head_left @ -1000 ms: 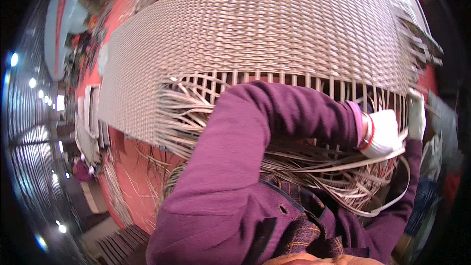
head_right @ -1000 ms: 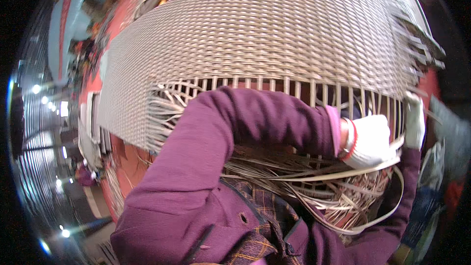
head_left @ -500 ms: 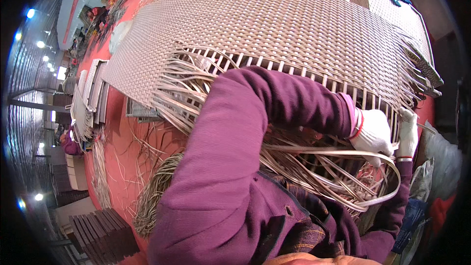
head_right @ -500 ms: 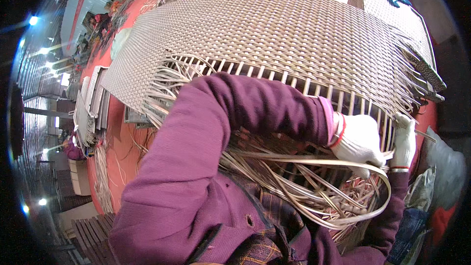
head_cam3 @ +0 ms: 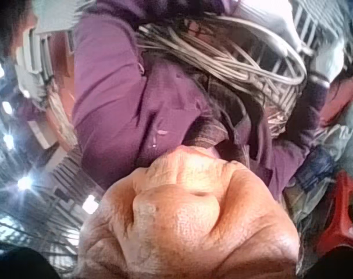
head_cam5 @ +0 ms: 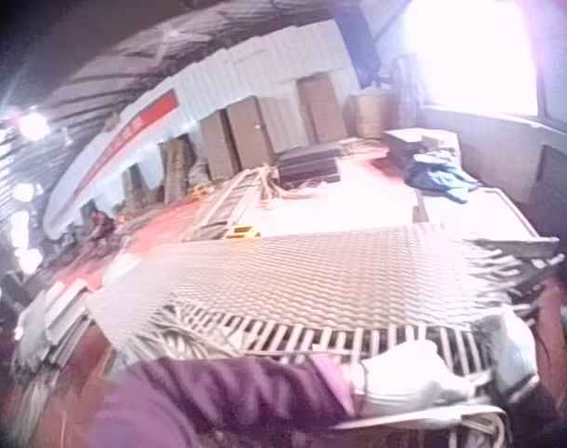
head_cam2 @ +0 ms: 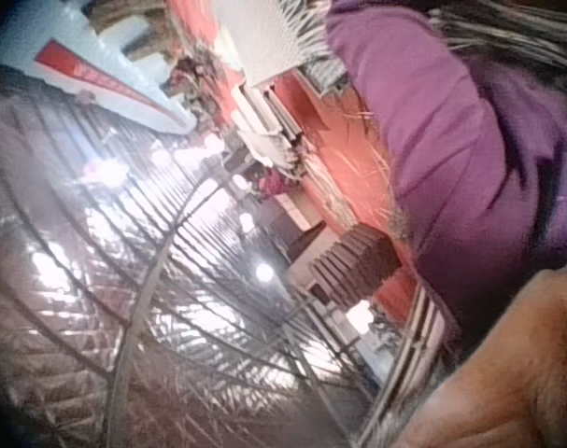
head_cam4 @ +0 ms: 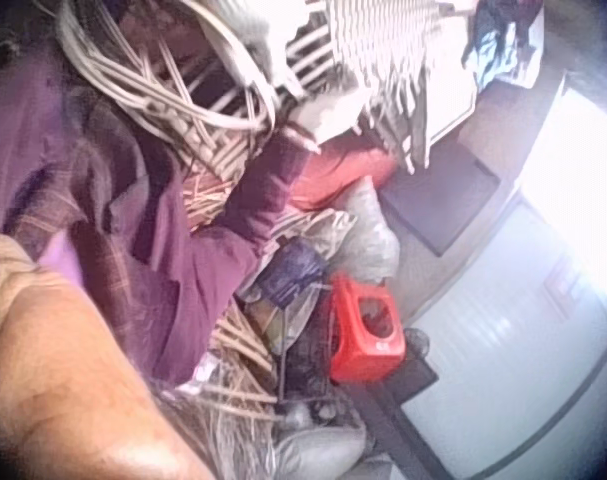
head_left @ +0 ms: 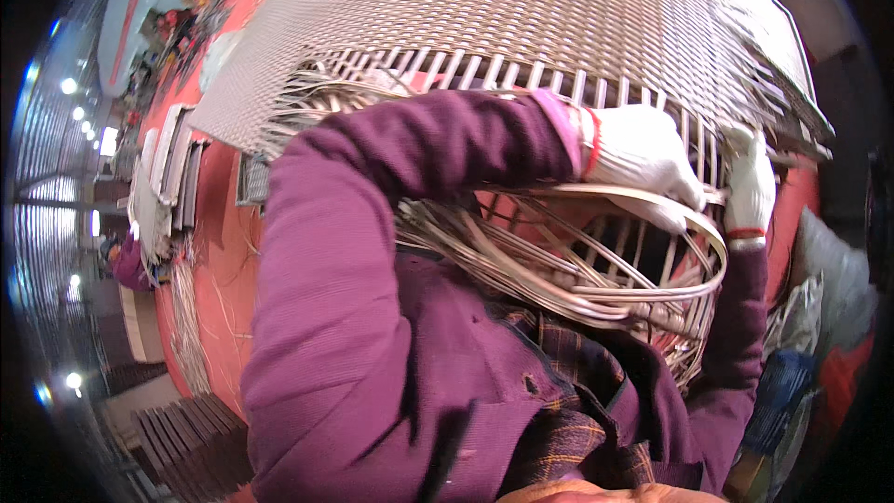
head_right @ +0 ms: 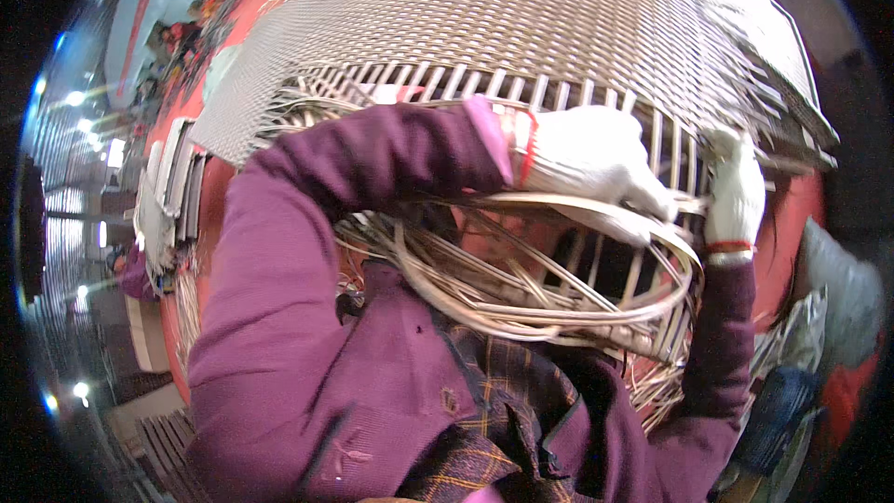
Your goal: The person weaves thin strips into a large basket frame, threading them through the existing weave and tightening them by hand. They repeatedly adjust the strips and the basket's position to maintain alignment and tension.
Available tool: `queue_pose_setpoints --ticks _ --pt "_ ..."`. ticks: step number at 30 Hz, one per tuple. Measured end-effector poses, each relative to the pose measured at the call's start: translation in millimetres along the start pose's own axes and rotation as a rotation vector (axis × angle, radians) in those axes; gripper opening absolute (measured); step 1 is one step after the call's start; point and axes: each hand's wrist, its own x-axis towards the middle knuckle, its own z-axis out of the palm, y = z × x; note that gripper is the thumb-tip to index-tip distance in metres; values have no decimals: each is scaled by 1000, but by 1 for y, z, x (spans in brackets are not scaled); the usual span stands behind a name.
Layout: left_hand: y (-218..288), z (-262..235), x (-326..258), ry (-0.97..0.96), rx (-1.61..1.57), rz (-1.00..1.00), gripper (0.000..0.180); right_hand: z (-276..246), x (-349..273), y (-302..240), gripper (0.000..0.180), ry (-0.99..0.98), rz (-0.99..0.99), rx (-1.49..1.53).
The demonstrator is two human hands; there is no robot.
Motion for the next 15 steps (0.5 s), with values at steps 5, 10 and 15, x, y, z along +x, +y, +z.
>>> queue_pose_setpoints --ticks 5,10,15 --pt "23 -20 -22 91 50 -90 40 19 -22 -43 34 -4 -450 -441" --pt "59 -43 -72 -153 61 -205 38 70 -74 -69 34 -33 -497 -269" --pt "102 -59 -155 -197 234 -322 27 128 -134 -93 37 -264 -248 198"
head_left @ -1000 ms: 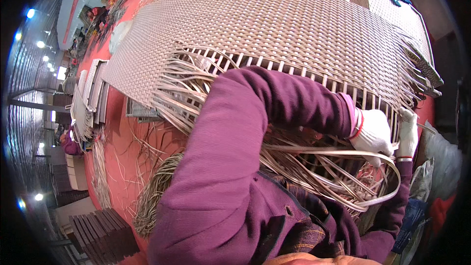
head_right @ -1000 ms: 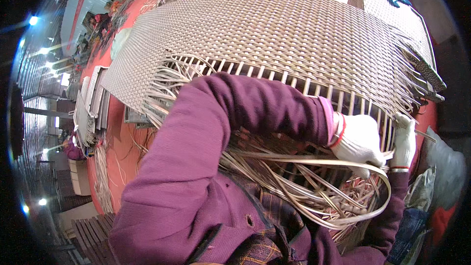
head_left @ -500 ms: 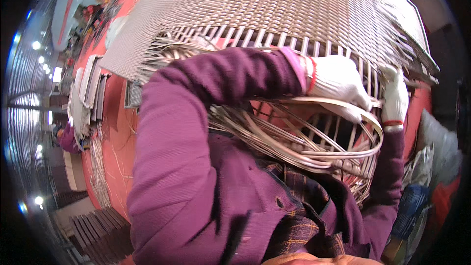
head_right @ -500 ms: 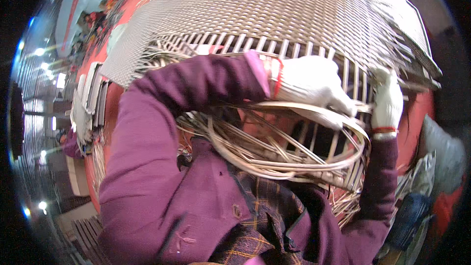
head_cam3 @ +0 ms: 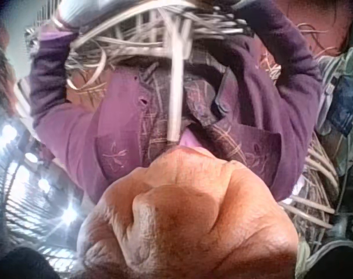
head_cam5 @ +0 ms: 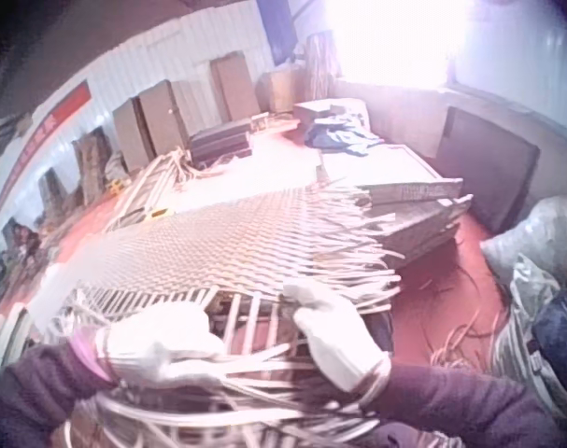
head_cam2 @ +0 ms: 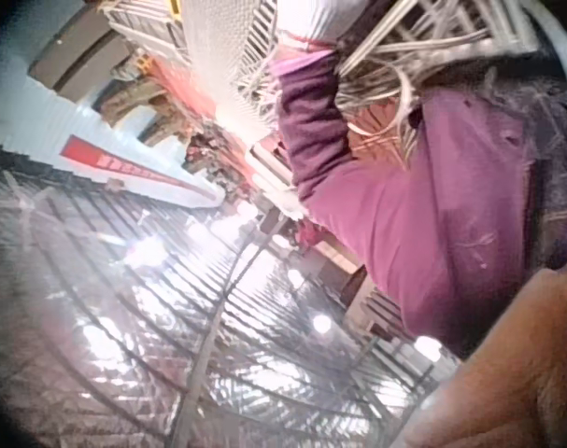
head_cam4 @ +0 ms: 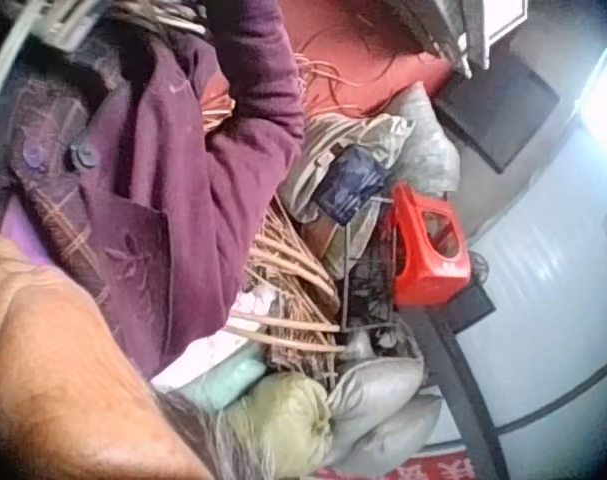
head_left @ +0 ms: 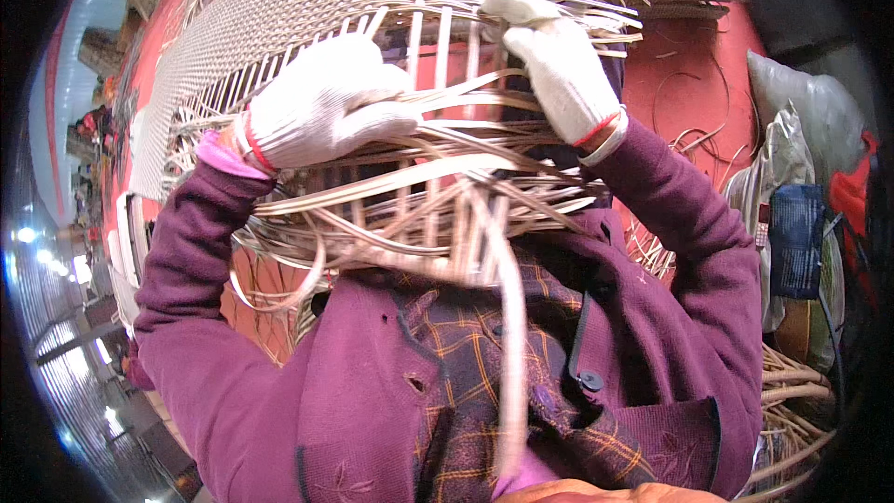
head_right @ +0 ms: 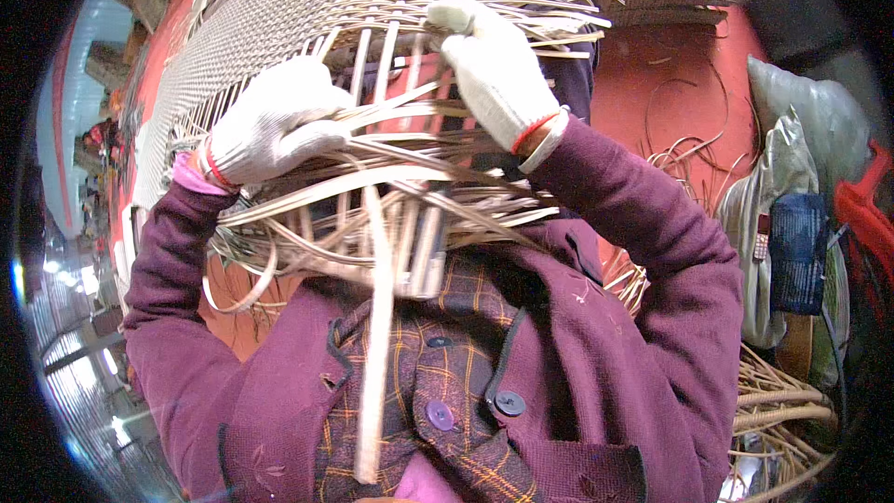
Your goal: The person weaves thin strips into a large basket frame, threading them through the existing weave and tightening them by hand. They repeatedly adjust the strips and the basket's position to maintain alignment and tension.
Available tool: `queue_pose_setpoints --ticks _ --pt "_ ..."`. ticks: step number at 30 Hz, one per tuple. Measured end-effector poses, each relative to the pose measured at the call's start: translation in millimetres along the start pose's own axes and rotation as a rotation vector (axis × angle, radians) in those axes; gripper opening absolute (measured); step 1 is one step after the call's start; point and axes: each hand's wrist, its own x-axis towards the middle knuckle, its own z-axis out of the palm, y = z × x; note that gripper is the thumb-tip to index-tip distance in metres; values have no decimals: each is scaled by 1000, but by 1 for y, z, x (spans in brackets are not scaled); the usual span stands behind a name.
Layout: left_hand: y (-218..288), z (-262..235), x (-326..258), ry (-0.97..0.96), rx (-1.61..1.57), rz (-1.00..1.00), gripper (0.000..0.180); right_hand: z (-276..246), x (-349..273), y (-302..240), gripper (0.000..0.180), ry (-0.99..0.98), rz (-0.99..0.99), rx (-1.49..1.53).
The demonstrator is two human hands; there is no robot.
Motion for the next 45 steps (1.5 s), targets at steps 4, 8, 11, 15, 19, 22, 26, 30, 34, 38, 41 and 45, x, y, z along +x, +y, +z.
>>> queue_pose_setpoints --ticks 4,8,11,15,19,22,26,30,34,38,41,45 --pt "17 -4 -78 -34 79 -110 24 44 -24 -10 37 -236 -192 94" --pt "26 12 -149 -116 129 -288 33 75 -31 -13 34 -464 -51 241" --pt "26 33 -184 31 173 -266 34 91 -21 -18 36 -637 38 142" --pt "45 40 -193 116 57 -611 32 113 -5 -37 40 -654 -856 -302" --pt "87 44 -166 494 293 -665 49 143 -7 -61 30 -615 -771 -102" --pt "94 65 -133 526 134 -714 59 156 -12 -71 25 -632 -619 145" --pt "79 93 -112 235 200 -1065 75 156 -11 -66 14 -818 -157 393" --pt "67 109 -109 402 273 -1029 88 147 -8 -54 39 -914 318 698" --pt "67 111 -114 423 159 -1030 100 144 -9 -47 38 -851 575 872" --pt "64 105 -116 424 95 -1042 100 134 -6 -42 37 -801 545 771" --pt "61 101 -117 403 56 -1054 99 122 -1 -41 35 -854 536 616" --pt "59 103 -121 400 33 -1055 102 112 0 -46 33 -823 583 612"
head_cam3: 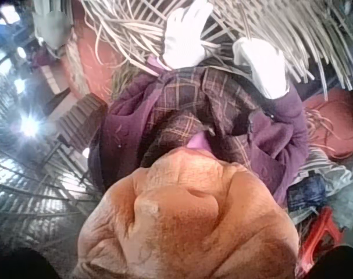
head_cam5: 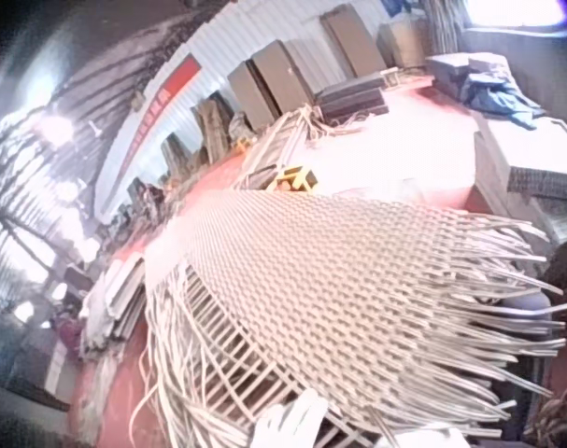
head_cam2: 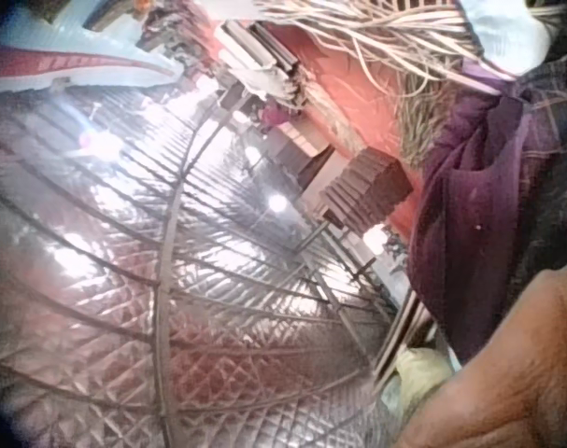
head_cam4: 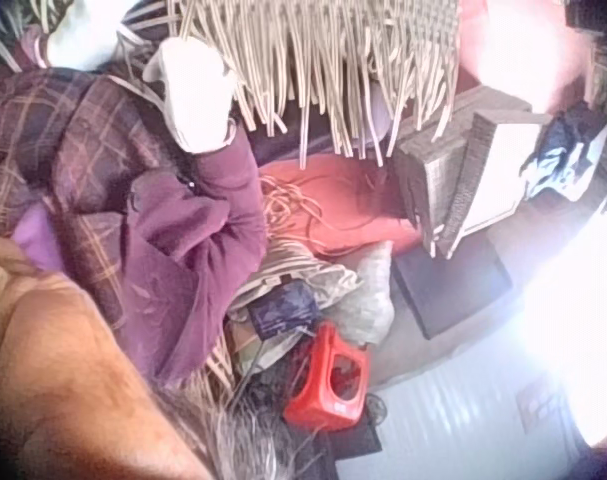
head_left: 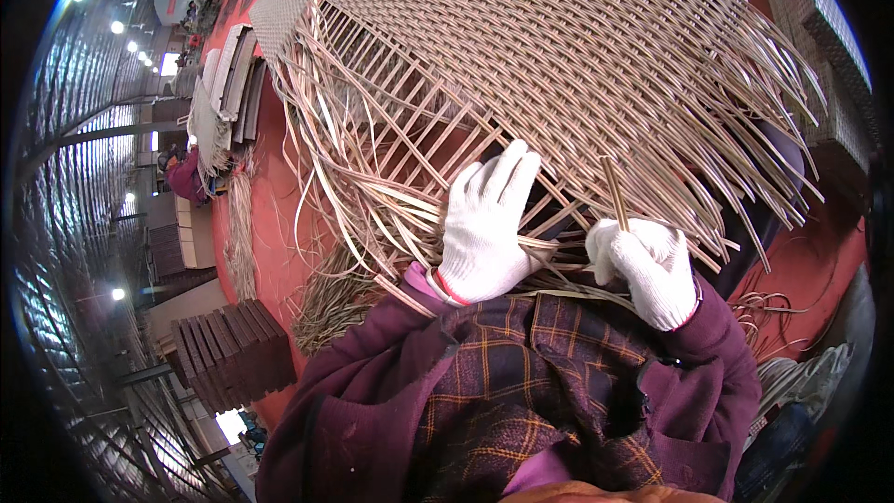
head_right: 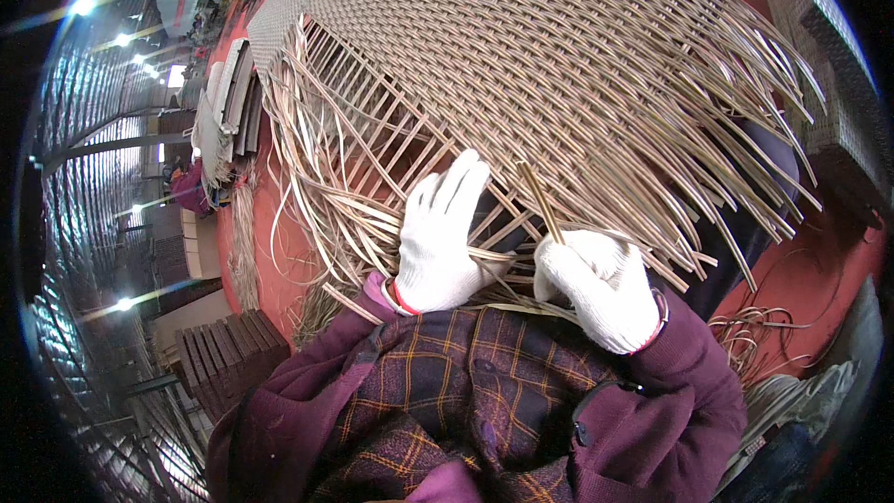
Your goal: The person weaves thin strips into a large basket frame, threading them through the existing weave and tightening them by hand. They repeatedly adjust the strips and the basket's position to maintain alignment and tension.
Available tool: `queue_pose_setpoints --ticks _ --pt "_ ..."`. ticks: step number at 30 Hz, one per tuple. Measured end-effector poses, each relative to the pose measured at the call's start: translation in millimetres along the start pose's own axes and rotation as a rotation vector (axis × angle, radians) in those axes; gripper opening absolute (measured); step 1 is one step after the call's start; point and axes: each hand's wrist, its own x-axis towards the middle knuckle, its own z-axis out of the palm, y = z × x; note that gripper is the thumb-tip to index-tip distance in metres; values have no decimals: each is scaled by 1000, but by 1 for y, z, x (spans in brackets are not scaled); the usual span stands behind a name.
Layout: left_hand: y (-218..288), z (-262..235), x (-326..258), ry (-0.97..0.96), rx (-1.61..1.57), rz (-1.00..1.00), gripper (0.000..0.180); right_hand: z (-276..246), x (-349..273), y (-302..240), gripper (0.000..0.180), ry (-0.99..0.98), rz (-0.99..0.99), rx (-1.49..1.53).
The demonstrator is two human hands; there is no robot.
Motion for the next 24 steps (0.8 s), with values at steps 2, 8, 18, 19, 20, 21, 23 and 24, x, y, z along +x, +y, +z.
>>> queue_pose_setpoints --ticks 2,8,18,19,20,21,23,24 --pt "-3 3 -2 9 -3 38 105 0 -3 -2 33 22 3 51" --pt "-12 1 0 90 64 196 96 -9 -3 5 40 51 -70 -6" --pt "-11 -38 27 -388 -1084 53 31 13 -20 16 17 -1 -295 -74" --pt "-7 -40 29 -340 -1189 -7 29 13 -20 19 18 -41 -398 -280" --pt "-7 -42 34 -314 -1130 -77 27 13 -19 22 19 -82 -462 -313" --pt "0 -41 32 -230 -1024 -249 26 14 -20 24 20 -97 -456 -286" --pt "4 -31 43 -162 -470 229 36 17 -19 26 21 -131 -473 -332" --pt "7 -24 48 -95 -300 378 35 19 -19 23 22 -130 -489 -370"
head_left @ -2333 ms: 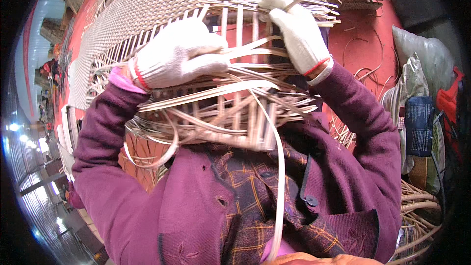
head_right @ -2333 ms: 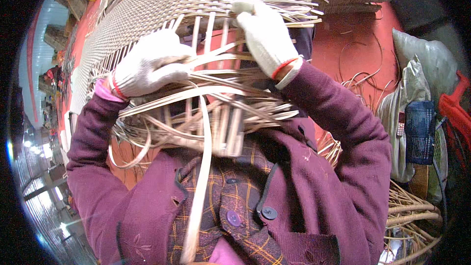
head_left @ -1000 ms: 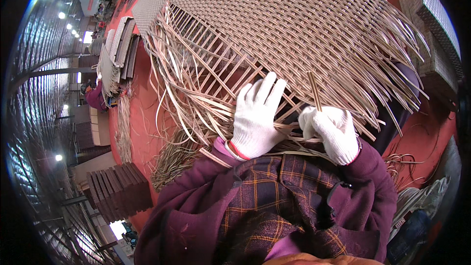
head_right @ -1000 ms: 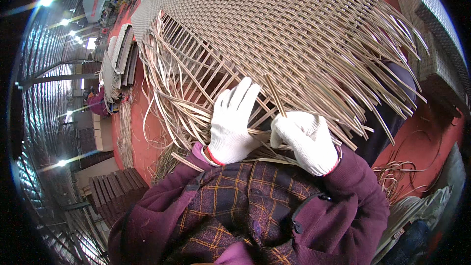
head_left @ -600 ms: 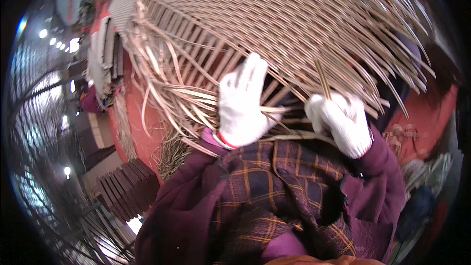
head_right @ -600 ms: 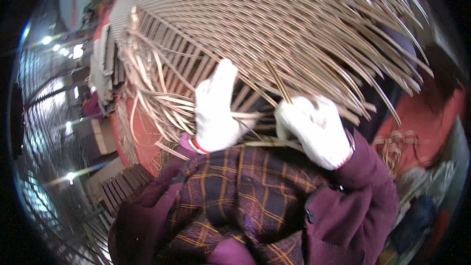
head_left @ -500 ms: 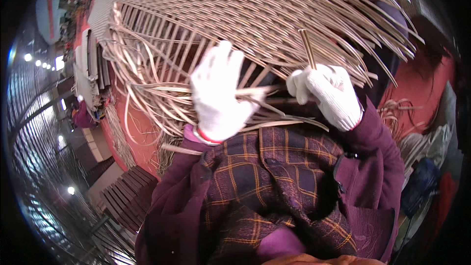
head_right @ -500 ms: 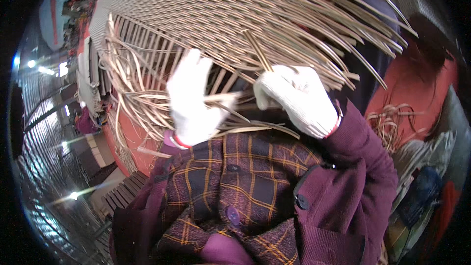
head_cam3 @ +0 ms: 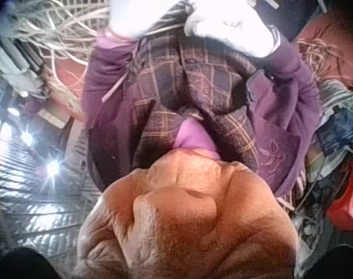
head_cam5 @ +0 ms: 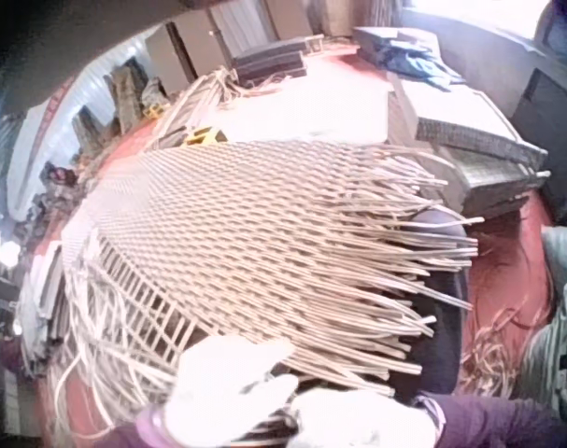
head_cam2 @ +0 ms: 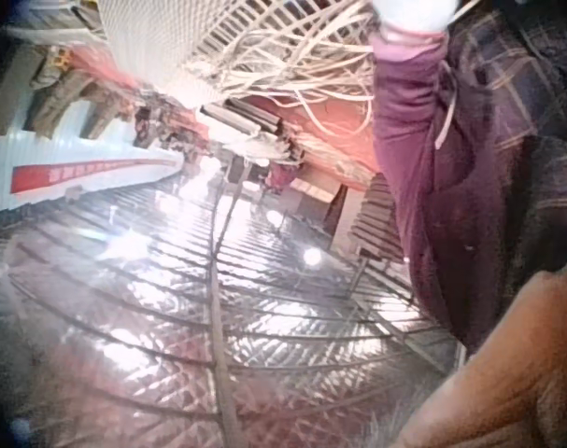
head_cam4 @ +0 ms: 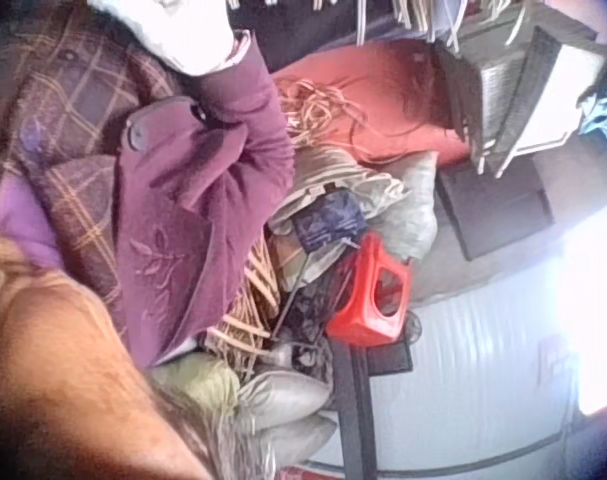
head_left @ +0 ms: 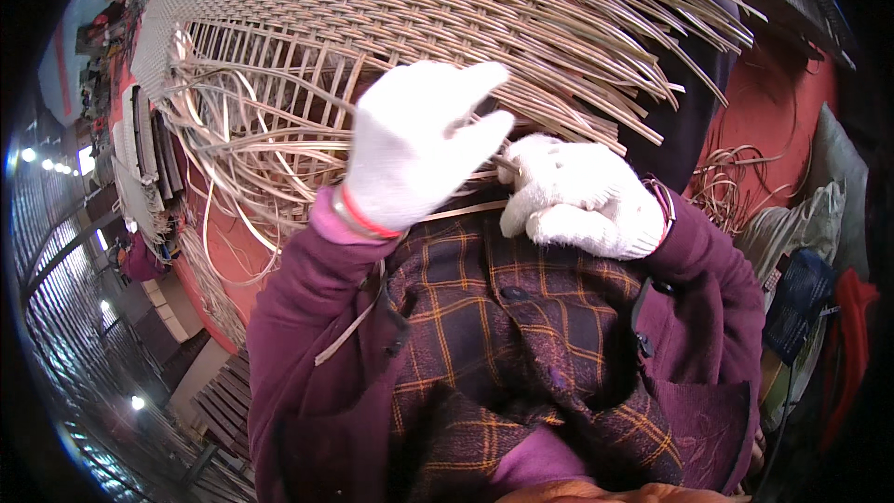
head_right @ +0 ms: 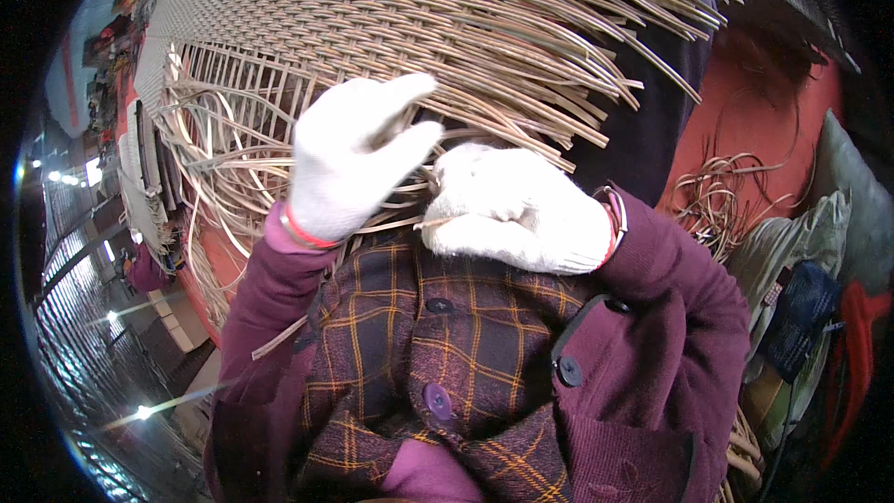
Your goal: The person weaves thin strips into a large basket frame, threading them through the existing weave and tightening them by hand. They repeatedly adjust the strips and the basket's position to maintain alignment and tension.
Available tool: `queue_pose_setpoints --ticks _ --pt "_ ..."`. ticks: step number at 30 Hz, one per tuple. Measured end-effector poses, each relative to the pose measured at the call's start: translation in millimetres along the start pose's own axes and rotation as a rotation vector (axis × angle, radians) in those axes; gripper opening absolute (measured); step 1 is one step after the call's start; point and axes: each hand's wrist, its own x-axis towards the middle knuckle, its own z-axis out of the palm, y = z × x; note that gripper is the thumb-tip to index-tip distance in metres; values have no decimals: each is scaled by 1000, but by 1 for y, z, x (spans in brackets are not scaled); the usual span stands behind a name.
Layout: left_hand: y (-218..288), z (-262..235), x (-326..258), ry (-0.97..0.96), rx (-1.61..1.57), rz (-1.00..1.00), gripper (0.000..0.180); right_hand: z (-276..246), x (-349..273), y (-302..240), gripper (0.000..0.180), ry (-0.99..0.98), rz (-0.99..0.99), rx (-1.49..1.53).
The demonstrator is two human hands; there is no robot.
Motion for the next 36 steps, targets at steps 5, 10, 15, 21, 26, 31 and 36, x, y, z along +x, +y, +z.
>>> queue_pose_setpoints --ticks 5,10,15,21,26,31,36 --pt "-11 20 13 199 185 232 16 -17 26 -35 35 -29 -135 58" --pt "-14 -7 0 421 -252 12 13 -32 63 -32 41 472 113 209" --pt "-15 -20 -11 493 -388 -84 18 -11 104 10 29 69 3 -326" --pt "-35 -24 -24 624 -805 -368 38 -20 121 3 23 -137 190 -134" --pt "-56 -2 -20 474 -573 -344 30 -22 105 -5 30 -74 225 5" --pt "-64 11 -20 350 -405 -325 28 -18 86 3 31 20 253 42" --pt "-69 14 -16 421 -248 -186 30 -25 79 2 31 -19 227 24"
